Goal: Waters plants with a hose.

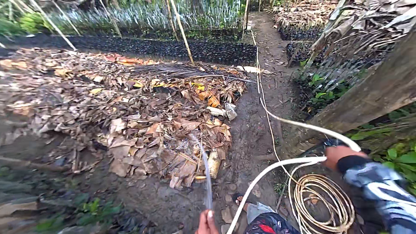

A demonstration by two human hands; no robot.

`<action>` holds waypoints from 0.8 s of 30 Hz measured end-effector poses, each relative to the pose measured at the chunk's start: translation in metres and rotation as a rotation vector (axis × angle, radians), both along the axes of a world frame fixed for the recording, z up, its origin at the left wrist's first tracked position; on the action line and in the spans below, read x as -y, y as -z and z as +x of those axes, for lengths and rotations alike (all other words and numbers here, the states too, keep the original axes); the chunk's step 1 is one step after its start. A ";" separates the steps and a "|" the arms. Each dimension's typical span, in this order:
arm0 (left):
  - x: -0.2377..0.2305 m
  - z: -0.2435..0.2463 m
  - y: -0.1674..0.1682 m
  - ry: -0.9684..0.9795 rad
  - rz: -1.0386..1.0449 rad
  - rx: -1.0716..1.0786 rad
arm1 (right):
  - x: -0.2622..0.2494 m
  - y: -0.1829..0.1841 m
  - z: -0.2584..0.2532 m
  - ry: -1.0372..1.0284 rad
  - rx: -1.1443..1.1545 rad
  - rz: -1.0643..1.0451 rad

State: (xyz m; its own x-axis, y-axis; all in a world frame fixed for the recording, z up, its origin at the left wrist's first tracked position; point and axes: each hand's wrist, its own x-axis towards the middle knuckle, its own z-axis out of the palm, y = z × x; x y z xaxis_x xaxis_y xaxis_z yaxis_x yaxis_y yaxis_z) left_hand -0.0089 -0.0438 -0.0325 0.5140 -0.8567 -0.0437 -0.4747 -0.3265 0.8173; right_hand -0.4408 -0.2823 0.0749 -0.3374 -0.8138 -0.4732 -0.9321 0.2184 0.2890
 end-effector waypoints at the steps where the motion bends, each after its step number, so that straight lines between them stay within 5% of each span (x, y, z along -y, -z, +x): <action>1: 0.009 -0.009 -0.001 0.002 -0.059 -0.064 | -0.010 -0.023 -0.022 0.049 -0.020 -0.078; 4: 0.027 -0.021 -0.012 0.022 -0.152 -0.128 | -0.064 -0.030 -0.036 0.173 -0.022 -0.118; 9: 0.006 0.010 -0.012 0.037 -0.103 0.217 | -0.117 0.081 0.033 0.089 0.131 0.213; 12: -0.017 0.040 -0.005 0.015 -0.032 0.330 | -0.120 0.117 0.075 -0.065 0.204 0.347; 24: -0.078 0.082 -0.006 0.032 0.046 0.335 | -0.073 0.142 0.112 -0.401 0.304 0.411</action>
